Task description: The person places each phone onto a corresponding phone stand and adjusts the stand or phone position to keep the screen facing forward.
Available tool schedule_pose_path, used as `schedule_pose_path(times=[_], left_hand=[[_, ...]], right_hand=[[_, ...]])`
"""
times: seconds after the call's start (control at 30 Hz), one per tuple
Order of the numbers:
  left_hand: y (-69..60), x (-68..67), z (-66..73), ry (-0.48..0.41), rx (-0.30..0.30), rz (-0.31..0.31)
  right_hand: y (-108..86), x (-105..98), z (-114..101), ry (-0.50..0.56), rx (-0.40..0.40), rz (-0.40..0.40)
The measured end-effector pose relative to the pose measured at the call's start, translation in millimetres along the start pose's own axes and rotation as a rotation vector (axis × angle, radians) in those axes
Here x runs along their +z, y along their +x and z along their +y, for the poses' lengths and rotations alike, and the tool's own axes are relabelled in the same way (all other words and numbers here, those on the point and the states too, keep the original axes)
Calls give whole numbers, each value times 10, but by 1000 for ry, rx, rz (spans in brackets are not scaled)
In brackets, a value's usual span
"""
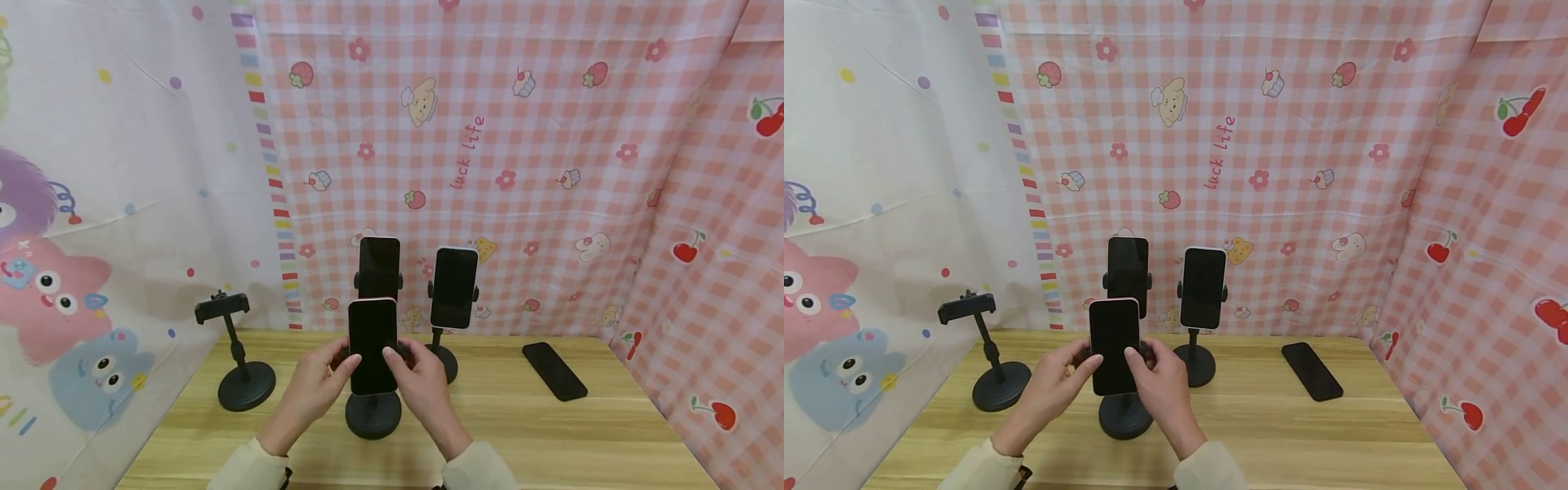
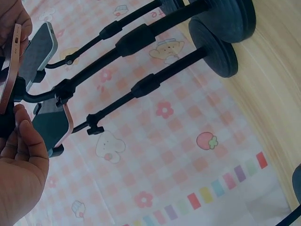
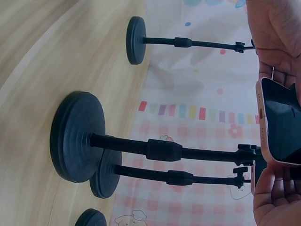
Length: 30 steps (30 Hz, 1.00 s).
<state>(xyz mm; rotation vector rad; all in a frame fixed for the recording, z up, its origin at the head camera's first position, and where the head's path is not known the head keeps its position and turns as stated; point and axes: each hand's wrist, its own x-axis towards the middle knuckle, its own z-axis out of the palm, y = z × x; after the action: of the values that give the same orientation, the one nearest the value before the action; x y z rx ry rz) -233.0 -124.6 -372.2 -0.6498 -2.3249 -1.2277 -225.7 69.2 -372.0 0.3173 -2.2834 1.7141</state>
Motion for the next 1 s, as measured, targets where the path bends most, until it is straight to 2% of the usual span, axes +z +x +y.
schedule_pose_path(times=[0.17, 0.3, 0.47, 0.77, 1.0], left_hand=[[1, -12, -50, 8, 53, 0], [0, -16, -72, 0, 60, 6], [4, -12, -87, -6, 46, 26], [9, -2, -78, -62, -53, 20], [34, -2, -58, -73, -41, 4]], right_hand=[[4, 15, -4, -12, -8, -14], [-7, 46, -30, -44, -5, 16], [-24, 101, -64, -73, 4, 62], [-27, 117, -92, -113, 55, 78], [8, 95, -70, -160, 35, 83]])
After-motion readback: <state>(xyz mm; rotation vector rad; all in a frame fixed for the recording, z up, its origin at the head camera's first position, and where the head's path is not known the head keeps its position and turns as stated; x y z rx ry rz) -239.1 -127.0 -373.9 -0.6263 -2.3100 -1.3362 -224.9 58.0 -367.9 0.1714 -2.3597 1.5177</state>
